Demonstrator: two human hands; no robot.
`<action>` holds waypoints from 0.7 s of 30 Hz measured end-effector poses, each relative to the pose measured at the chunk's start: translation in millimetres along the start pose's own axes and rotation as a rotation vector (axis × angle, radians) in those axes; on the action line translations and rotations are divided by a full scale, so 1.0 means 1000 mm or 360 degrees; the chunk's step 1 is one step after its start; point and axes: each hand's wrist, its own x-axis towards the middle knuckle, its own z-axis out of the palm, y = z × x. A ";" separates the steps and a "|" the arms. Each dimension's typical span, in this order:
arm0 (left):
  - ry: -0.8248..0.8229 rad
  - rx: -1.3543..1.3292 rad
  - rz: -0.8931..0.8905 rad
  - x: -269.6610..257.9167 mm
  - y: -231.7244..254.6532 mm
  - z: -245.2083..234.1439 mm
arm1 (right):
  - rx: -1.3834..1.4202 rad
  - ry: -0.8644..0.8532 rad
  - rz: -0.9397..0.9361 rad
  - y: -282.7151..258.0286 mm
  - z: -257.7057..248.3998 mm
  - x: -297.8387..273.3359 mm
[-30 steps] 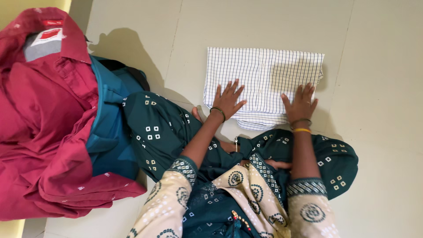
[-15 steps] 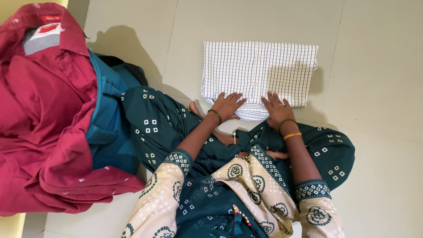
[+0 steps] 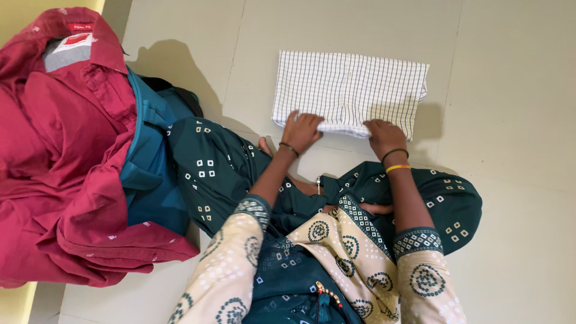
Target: The person buttons a collared shirt, spreads it flat on the floor, and folds the sleeves and sides to create a rectangular shape.
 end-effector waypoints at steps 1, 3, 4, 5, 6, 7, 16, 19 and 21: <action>0.0059 -0.0137 -0.0074 0.004 0.001 -0.012 | 0.0047 0.0015 0.0036 -0.004 -0.013 0.006; 0.0231 -0.0212 0.0018 0.011 0.001 -0.044 | 0.0104 0.0046 0.0082 -0.009 -0.047 0.011; 0.0320 -0.0247 0.0062 0.015 0.001 -0.063 | 0.0114 0.0061 0.0093 -0.013 -0.066 0.013; 0.0299 -0.0272 0.0084 0.020 0.003 -0.082 | 0.0126 0.0078 0.0101 -0.017 -0.083 0.017; 0.0278 -0.0297 0.0106 0.025 0.006 -0.102 | 0.0213 0.0151 0.0086 -0.020 -0.100 0.019; 0.0255 -0.0324 0.0125 0.029 0.009 -0.121 | 0.0302 0.0219 0.0071 -0.022 -0.117 0.019; -0.0646 -0.0555 -0.0332 0.099 -0.002 -0.196 | 0.0972 -0.0327 0.0513 0.014 -0.177 0.062; -0.0347 -0.0610 -0.0158 0.125 -0.025 -0.137 | 0.0829 -0.0324 0.0486 0.039 -0.130 0.092; -0.0478 -0.0447 -0.0288 0.141 -0.035 -0.092 | 0.0705 -0.0200 0.0457 0.046 -0.090 0.100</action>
